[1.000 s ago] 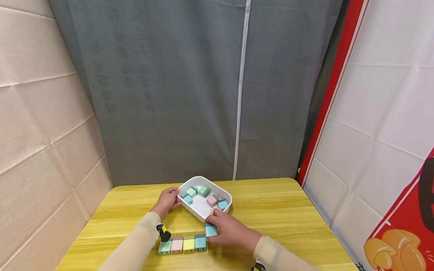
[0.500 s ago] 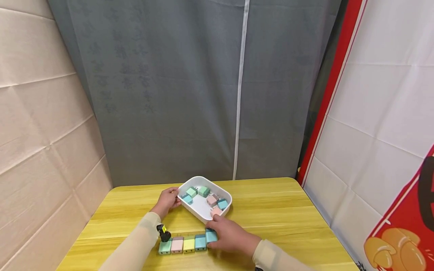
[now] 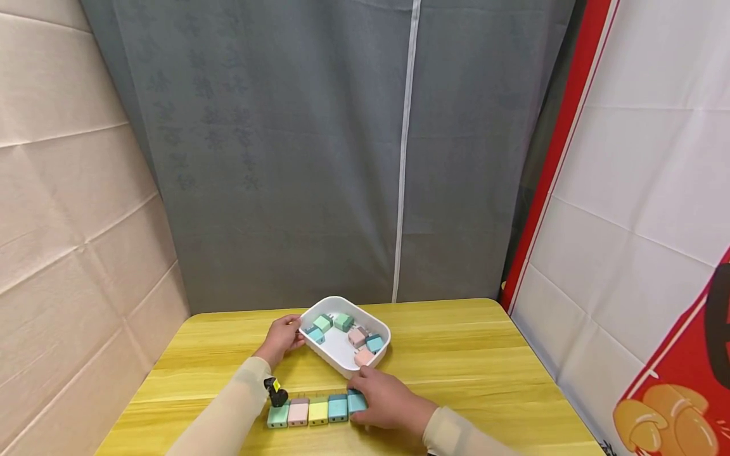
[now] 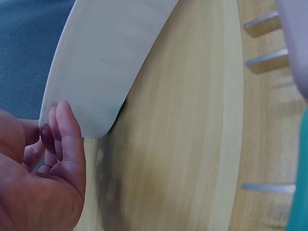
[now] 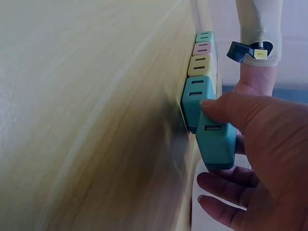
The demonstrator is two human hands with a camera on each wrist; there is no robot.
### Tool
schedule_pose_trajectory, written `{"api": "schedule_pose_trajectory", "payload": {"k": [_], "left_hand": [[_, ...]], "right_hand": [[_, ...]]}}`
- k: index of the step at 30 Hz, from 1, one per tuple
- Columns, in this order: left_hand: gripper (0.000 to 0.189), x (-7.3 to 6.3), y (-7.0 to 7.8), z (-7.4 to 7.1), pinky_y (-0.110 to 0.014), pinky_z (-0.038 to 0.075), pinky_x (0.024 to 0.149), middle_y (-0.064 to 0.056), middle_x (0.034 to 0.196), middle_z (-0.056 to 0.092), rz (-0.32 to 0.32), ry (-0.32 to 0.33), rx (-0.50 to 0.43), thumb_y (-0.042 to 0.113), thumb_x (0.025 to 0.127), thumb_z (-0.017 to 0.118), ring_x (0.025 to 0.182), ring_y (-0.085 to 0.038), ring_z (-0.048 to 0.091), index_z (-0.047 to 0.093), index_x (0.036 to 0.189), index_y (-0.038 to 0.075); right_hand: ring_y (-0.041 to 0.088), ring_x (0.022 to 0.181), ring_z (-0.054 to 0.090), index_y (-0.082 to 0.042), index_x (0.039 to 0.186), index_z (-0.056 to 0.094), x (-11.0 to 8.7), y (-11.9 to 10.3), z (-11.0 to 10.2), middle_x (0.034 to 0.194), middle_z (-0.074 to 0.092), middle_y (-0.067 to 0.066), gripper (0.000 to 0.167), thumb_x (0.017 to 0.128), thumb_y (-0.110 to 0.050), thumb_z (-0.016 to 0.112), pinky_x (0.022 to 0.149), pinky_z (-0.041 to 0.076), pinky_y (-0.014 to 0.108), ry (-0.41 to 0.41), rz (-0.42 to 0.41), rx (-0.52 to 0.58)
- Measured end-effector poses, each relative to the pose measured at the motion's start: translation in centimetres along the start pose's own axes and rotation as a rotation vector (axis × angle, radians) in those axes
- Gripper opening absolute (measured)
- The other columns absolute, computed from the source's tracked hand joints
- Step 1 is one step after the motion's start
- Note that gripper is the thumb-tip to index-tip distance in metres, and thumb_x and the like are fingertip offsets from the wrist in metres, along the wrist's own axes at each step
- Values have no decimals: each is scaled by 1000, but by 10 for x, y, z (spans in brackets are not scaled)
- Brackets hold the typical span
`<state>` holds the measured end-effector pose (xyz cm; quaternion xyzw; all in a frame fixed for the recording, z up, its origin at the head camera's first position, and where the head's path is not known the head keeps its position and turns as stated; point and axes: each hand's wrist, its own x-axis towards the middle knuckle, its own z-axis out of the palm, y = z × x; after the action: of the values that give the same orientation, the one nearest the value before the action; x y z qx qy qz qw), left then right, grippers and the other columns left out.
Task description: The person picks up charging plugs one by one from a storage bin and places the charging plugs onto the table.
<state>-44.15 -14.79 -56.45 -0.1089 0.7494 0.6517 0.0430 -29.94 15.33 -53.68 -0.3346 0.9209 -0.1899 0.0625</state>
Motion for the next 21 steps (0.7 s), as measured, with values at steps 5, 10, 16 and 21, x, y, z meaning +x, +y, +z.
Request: {"api": "schedule_pose_trajectory", "payload": {"k": [5, 10, 16, 21], "left_hand": [[41, -1, 1, 0, -29, 66, 77, -19, 112, 66, 1, 0, 4, 20, 119, 52, 79, -19, 66, 57, 155, -1], [42, -3, 1, 0, -28, 66, 77, -19, 113, 67, -7, 2, 8, 21, 119, 53, 80, -19, 66, 58, 155, 0], [43, -2, 1, 1, -28, 66, 78, -20, 115, 67, -5, 0, 5, 22, 119, 54, 81, -19, 67, 57, 156, 0], [42, -1, 1, 1, -28, 66, 76, -21, 115, 67, -2, -2, 2, 20, 119, 53, 80, -19, 67, 57, 156, 0]], "right_hand": [[3, 90, 53, -19, 133, 75, 1, -2, 1, 114, 58, -10, 50, 93, -45, 90, 83, 54, 26, -9, 18, -33], [3, 88, 53, -19, 135, 75, 2, -2, 4, 114, 59, -10, 52, 92, -45, 91, 81, 55, 26, -7, 19, -70], [2, 85, 52, -18, 134, 76, 2, -2, 9, 110, 58, -11, 53, 91, -45, 92, 76, 53, 24, 2, 22, -103], [2, 85, 52, -18, 134, 76, 2, -5, 9, 111, 58, -10, 52, 91, -43, 92, 78, 55, 24, -4, 27, -107]]}}
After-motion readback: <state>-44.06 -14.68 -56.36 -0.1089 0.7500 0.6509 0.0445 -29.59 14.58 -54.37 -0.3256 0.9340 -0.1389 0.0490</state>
